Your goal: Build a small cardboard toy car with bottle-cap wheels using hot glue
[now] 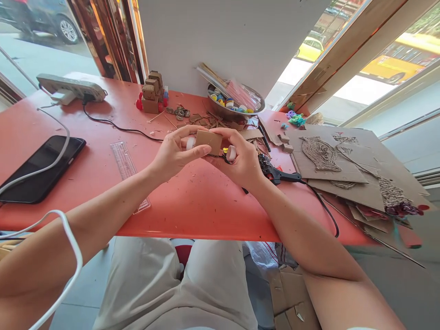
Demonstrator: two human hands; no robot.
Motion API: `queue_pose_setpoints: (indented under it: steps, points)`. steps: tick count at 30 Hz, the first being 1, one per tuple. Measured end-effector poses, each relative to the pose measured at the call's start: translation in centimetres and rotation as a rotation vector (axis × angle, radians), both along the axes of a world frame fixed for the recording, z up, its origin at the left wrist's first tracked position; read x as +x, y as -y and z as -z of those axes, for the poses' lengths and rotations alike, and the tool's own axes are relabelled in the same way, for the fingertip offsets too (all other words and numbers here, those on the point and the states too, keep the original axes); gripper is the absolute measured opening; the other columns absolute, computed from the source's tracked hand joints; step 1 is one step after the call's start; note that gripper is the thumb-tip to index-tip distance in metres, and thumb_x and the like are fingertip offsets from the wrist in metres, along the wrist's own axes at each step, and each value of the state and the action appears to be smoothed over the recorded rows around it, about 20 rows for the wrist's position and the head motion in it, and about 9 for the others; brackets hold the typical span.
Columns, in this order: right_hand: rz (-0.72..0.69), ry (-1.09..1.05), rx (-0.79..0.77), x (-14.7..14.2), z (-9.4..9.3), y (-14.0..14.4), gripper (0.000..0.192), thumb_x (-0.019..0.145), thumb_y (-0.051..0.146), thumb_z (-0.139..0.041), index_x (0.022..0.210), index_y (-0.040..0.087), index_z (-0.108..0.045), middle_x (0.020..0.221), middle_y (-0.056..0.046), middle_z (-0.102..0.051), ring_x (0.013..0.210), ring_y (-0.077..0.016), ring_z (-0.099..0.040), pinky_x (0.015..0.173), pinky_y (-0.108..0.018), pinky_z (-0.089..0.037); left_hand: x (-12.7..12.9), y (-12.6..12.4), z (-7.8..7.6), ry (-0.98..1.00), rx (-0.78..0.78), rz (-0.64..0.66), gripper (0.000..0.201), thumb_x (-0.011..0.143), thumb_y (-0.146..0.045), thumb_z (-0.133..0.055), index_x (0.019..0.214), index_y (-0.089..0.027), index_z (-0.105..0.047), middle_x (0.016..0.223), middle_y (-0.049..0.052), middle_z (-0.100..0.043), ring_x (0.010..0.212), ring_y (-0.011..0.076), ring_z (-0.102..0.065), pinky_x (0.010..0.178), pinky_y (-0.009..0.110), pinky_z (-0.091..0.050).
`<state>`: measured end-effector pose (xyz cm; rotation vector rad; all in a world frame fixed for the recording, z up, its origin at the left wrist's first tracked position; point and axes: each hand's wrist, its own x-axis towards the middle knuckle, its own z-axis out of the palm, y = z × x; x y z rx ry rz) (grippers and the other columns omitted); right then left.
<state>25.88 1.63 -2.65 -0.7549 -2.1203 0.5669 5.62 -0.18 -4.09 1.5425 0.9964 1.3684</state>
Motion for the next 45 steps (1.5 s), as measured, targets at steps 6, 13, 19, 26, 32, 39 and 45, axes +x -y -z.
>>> queue_pose_setpoints:
  steps: [6, 13, 19, 26, 32, 39, 45]
  points:
    - [-0.014, -0.007, 0.065, 0.2, 0.7, -0.2, 0.048, 0.098, 0.059, -0.072, 0.133, 0.025, -0.069, 0.13, -0.008, -0.079, 0.107, -0.0226, -0.077, 0.096, -0.039, -0.064, -0.1, 0.0, -0.1, 0.033, -0.009, 0.045, 0.064, 0.065, -0.064, -0.096, 0.105, -0.019, -0.077, 0.076, 0.0, -0.071, 0.06, 0.0125, -0.06, 0.054, 0.023, -0.044]
    - [-0.028, -0.035, 0.008, 0.0, 0.9, -0.4, 0.054, 0.097, 0.064, -0.072, 0.133, 0.025, -0.071, 0.132, -0.008, -0.078, 0.114, -0.0244, -0.076, 0.099, -0.039, -0.064, -0.3, -0.4, 0.9, 0.016, 0.054, -0.015, 0.072, 0.063, -0.078, -0.093, 0.104, -0.021, -0.08, 0.071, 0.0, -0.068, 0.064, 0.0158, -0.064, 0.055, 0.024, -0.049]
    - [-0.018, -0.079, -0.029, -0.4, 1.0, -0.5, 0.056, 0.094, 0.067, -0.074, 0.13, 0.024, -0.072, 0.132, -0.008, -0.079, 0.114, -0.0235, -0.076, 0.099, -0.038, -0.065, -0.3, -0.2, 0.9, -0.053, 0.106, -0.041, 0.076, 0.07, -0.081, -0.087, 0.114, -0.018, -0.082, 0.08, 0.004, -0.074, 0.073, 0.0191, -0.068, 0.061, 0.027, -0.054]
    - [-0.046, -0.119, -0.012, -0.3, 1.2, -0.6, 0.055, 0.095, 0.067, -0.073, 0.128, 0.024, -0.071, 0.129, -0.008, -0.08, 0.109, -0.0215, -0.077, 0.096, -0.036, -0.065, -0.2, 0.2, 0.6, -0.161, 0.19, -0.079, 0.076, 0.074, -0.083, -0.081, 0.115, -0.019, -0.084, 0.099, 0.008, -0.082, 0.09, 0.0228, -0.073, 0.075, 0.029, -0.06]
    - [-0.03, -0.07, 0.046, 0.4, 1.1, -1.0, 0.055, 0.094, 0.068, -0.075, 0.128, 0.026, -0.071, 0.126, -0.007, -0.08, 0.112, -0.0232, -0.076, 0.102, -0.039, -0.064, -0.4, 0.0, 1.0, -0.213, 0.262, -0.09, 0.076, 0.073, -0.081, -0.084, 0.121, -0.022, -0.083, 0.119, 0.012, -0.082, 0.112, 0.0281, -0.074, 0.083, 0.034, -0.065]
    - [-0.05, -0.05, 0.099, 0.4, 0.9, -0.9, 0.058, 0.097, 0.068, -0.07, 0.135, 0.024, -0.069, 0.134, -0.011, -0.078, 0.121, -0.0249, -0.075, 0.106, -0.039, -0.062, -0.6, -0.2, 1.0, -0.256, 0.292, -0.109, 0.072, 0.077, -0.076, -0.085, 0.125, -0.023, -0.081, 0.118, 0.011, -0.082, 0.11, 0.0275, -0.074, 0.081, 0.034, -0.065]
    - [-0.065, -0.027, 0.17, 0.4, 0.6, -0.9, 0.051, 0.101, 0.061, -0.07, 0.136, 0.024, -0.069, 0.135, -0.012, -0.078, 0.124, -0.0248, -0.074, 0.107, -0.038, -0.06, -0.7, -0.2, 0.9, -0.257, 0.3, -0.122, 0.068, 0.077, -0.072, -0.086, 0.122, -0.022, -0.081, 0.12, 0.012, -0.081, 0.111, 0.0283, -0.075, 0.082, 0.034, -0.064]
